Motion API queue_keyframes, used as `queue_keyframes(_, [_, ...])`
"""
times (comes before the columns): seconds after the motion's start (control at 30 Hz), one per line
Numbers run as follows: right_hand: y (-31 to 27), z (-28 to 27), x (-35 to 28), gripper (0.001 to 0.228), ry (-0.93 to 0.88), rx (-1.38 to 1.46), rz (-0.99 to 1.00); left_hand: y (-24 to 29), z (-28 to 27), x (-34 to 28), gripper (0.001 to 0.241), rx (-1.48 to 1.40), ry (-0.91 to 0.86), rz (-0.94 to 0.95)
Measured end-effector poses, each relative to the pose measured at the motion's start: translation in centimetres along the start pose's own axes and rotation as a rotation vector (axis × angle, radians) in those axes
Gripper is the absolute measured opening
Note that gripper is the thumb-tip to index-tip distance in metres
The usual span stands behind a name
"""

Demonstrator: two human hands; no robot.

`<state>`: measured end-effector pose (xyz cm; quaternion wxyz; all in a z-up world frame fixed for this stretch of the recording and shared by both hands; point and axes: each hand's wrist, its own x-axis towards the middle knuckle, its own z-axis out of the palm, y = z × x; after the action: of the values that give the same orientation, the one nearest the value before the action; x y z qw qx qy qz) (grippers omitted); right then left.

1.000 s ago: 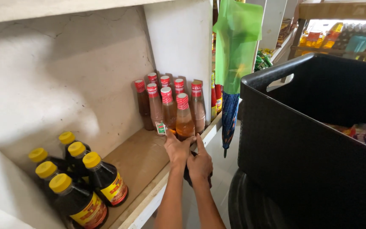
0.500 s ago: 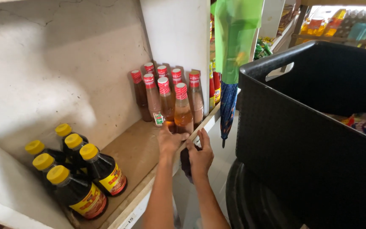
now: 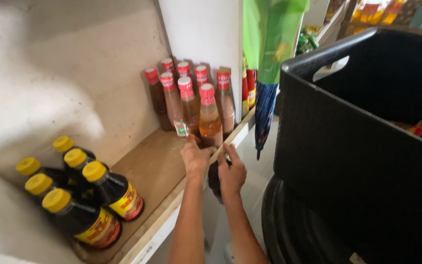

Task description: Wiping bottles of sauce with a cloth and organizing them on a shelf.

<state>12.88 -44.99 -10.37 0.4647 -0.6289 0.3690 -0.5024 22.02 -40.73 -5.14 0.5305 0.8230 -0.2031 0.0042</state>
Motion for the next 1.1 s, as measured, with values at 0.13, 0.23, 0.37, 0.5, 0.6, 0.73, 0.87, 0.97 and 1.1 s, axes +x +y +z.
queue_keyframes(0.13, [-0.2,0.1,-0.6,0.038,0.012,0.038,-0.064,-1.2,0.0,0.2,0.054,-0.043,0.069,0.119])
queue_keyframes(0.23, [-0.8,-0.4,-0.8,0.043,0.037,0.068,-0.058,-1.2,-0.3,-0.4,0.051,-0.028,0.043,0.156])
queue_keyframes(0.37, [-0.4,-0.3,-1.8,0.045,0.182,0.092,0.026,0.5,-2.2,-4.1,0.035,-0.050,0.097,0.187])
queue_keyframes(0.5, [-1.2,-1.4,-2.5,0.047,0.154,0.097,0.040,1.5,-5.7,-10.2,0.010,-0.150,0.243,0.386])
queue_keyframes(0.6, [-1.2,-1.7,-3.8,0.044,0.091,0.062,0.108,1.0,-9.0,-16.5,0.011,-0.226,0.312,0.555])
queue_keyframes(0.73, [1.7,-0.7,-5.4,0.035,-0.071,0.549,0.239,-4.5,-11.6,-23.7,0.012,-0.177,0.316,0.609])
queue_keyframes(0.87, [4.2,-1.4,-8.6,0.026,-0.197,0.726,0.480,-11.8,-13.4,-29.6,0.010,-0.063,0.368,0.373])
queue_keyframes(0.97, [2.8,-2.1,-10.6,0.027,-0.381,0.984,0.689,-17.5,-13.9,-33.1,0.010,0.009,0.408,0.247])
queue_keyframes(1.1, [2.2,-2.5,-11.4,0.033,-0.528,1.077,0.800,-22.7,-13.1,-36.6,0.010,0.033,0.451,0.159])
